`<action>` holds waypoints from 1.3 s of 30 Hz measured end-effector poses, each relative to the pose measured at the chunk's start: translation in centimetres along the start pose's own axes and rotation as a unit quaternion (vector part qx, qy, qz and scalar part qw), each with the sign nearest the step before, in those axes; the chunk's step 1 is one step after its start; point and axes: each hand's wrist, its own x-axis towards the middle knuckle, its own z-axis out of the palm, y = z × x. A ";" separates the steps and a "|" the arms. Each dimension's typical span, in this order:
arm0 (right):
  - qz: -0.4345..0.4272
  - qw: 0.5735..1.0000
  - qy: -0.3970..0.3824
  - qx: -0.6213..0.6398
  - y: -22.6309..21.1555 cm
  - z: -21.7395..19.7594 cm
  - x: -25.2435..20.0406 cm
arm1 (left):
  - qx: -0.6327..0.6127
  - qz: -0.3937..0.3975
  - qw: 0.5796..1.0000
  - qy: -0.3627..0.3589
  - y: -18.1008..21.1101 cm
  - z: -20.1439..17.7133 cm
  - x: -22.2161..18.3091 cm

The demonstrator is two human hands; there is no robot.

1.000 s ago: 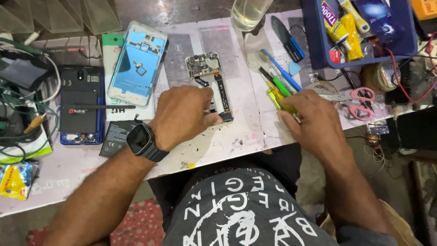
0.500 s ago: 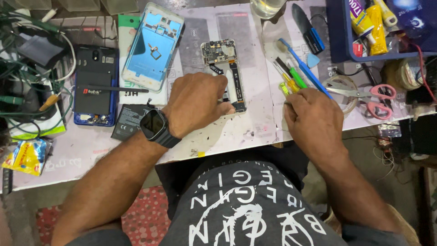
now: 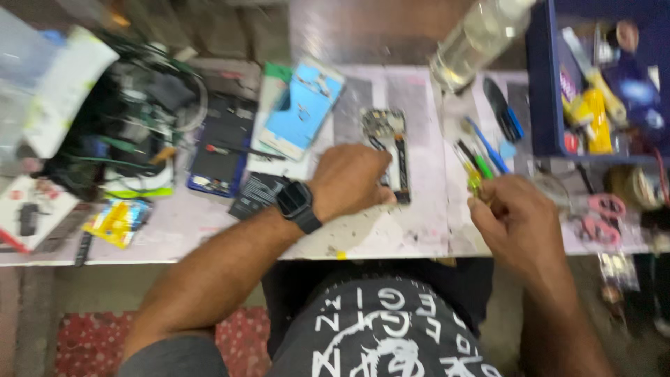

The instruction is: The person disassembles a smartphone, removes the battery, and uses a screwdriver to detach internal components. They then reposition the battery and reconnect a ribbon cable inside the device.

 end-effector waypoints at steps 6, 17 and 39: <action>-0.031 0.989 -0.007 0.145 -2.2 -0.3 1.0 | 0.034 0.009 0.999 0.006 0.6 -0.8 0.0; -0.128 0.921 -0.006 0.367 -4.6 2.1 3.4 | -0.127 0.110 0.932 0.320 -4.1 -8.0 0.7; -0.283 0.916 -0.038 0.281 -11.0 12.7 11.6 | -0.179 0.104 0.867 0.453 -10.3 -9.4 0.8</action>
